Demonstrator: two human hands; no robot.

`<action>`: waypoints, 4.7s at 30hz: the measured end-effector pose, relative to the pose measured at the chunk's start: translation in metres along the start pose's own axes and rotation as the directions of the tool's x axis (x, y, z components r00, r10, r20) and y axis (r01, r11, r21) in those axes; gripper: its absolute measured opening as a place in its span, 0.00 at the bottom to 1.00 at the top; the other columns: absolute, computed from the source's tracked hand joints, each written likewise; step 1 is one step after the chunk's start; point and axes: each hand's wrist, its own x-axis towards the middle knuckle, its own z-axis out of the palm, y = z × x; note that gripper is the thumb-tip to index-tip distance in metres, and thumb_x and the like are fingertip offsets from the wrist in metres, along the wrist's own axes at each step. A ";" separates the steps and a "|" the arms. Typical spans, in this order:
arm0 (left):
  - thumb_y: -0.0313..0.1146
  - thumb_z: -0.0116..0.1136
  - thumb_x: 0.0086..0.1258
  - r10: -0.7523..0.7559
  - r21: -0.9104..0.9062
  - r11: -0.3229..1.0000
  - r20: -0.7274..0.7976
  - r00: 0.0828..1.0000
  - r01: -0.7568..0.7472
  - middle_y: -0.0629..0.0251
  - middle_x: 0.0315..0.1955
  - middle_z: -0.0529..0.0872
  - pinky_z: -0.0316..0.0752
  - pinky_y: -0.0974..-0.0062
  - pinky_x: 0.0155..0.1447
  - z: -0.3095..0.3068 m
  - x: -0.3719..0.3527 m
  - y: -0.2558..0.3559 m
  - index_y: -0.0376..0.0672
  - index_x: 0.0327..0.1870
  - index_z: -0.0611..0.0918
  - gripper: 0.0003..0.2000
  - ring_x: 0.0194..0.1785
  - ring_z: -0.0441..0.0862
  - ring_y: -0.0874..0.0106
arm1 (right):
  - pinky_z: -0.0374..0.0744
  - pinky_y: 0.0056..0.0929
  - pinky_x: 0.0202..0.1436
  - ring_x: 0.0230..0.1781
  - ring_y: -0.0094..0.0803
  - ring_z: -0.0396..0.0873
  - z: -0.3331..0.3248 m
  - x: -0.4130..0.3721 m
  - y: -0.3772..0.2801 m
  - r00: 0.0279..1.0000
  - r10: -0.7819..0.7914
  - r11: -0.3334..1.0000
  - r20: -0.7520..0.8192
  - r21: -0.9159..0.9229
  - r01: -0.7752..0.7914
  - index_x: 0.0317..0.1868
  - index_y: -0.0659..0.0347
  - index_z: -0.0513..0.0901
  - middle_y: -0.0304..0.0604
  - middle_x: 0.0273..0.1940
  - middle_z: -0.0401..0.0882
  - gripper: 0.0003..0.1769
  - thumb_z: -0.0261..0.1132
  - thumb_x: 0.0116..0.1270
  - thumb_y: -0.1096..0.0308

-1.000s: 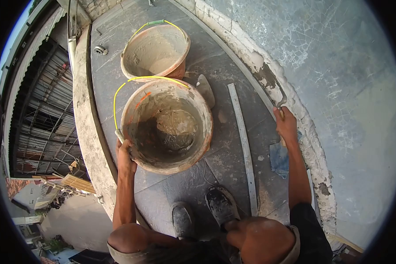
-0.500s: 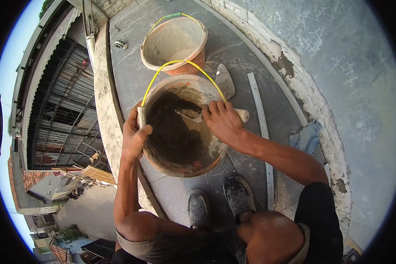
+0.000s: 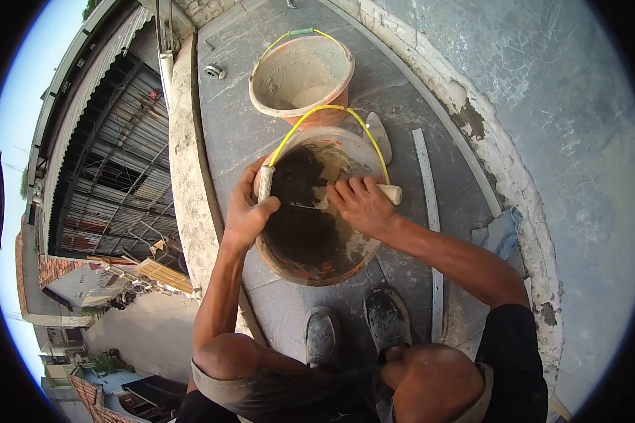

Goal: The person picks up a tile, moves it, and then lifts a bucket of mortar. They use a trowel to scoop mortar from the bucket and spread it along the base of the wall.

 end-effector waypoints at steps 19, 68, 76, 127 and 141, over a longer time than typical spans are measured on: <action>0.20 0.52 0.46 0.126 0.106 0.988 -0.130 0.983 -0.113 0.56 0.52 0.74 0.64 0.75 0.62 0.034 -0.020 -0.009 0.31 0.61 0.66 0.33 0.56 0.72 0.69 | 0.68 0.33 0.35 0.33 0.33 0.73 -0.040 -0.020 -0.030 0.947 0.046 0.999 0.319 -0.001 -0.048 0.35 0.61 0.81 0.43 0.30 0.75 0.11 0.58 0.54 0.66; 0.19 0.46 0.42 -0.002 -0.090 0.996 -0.249 0.968 -0.021 0.55 0.55 0.71 0.59 0.73 0.67 0.008 -0.017 -0.009 0.29 0.62 0.63 0.35 0.60 0.69 0.67 | 0.68 0.23 0.19 0.17 0.19 0.68 0.079 -0.156 0.128 0.007 0.853 -0.379 0.522 0.628 -0.680 0.38 0.64 0.81 0.34 0.22 0.75 0.14 0.70 0.55 0.64; 0.22 0.49 0.42 0.003 -0.116 0.993 -0.228 0.974 -0.031 0.56 0.55 0.71 0.58 0.73 0.67 0.011 -0.014 -0.006 0.29 0.62 0.63 0.36 0.60 0.69 0.67 | 0.70 0.25 0.14 0.13 0.25 0.70 0.114 -0.128 0.166 -0.004 0.633 -0.738 0.774 0.601 -0.307 0.33 0.58 0.75 0.38 0.20 0.72 0.12 0.68 0.57 0.62; 0.18 0.47 0.46 0.004 -0.097 0.995 -0.009 1.000 -0.005 0.59 0.54 0.71 0.59 0.77 0.63 -0.021 -0.001 -0.017 0.31 0.63 0.61 0.35 0.58 0.68 0.71 | 0.71 0.34 0.41 0.40 0.36 0.74 -0.009 -0.002 -0.005 0.955 0.133 0.974 0.264 0.143 -0.175 0.50 0.59 0.76 0.44 0.36 0.73 0.18 0.57 0.58 0.67; 0.18 0.47 0.46 0.125 0.001 0.992 0.026 0.992 -0.125 0.58 0.50 0.74 0.62 0.76 0.61 -0.006 0.000 -0.012 0.32 0.60 0.66 0.31 0.55 0.70 0.71 | 0.66 0.31 0.39 0.36 0.32 0.69 0.002 0.022 -0.009 0.990 -0.143 0.989 -0.014 -0.025 0.143 0.47 0.57 0.78 0.39 0.34 0.71 0.16 0.54 0.60 0.63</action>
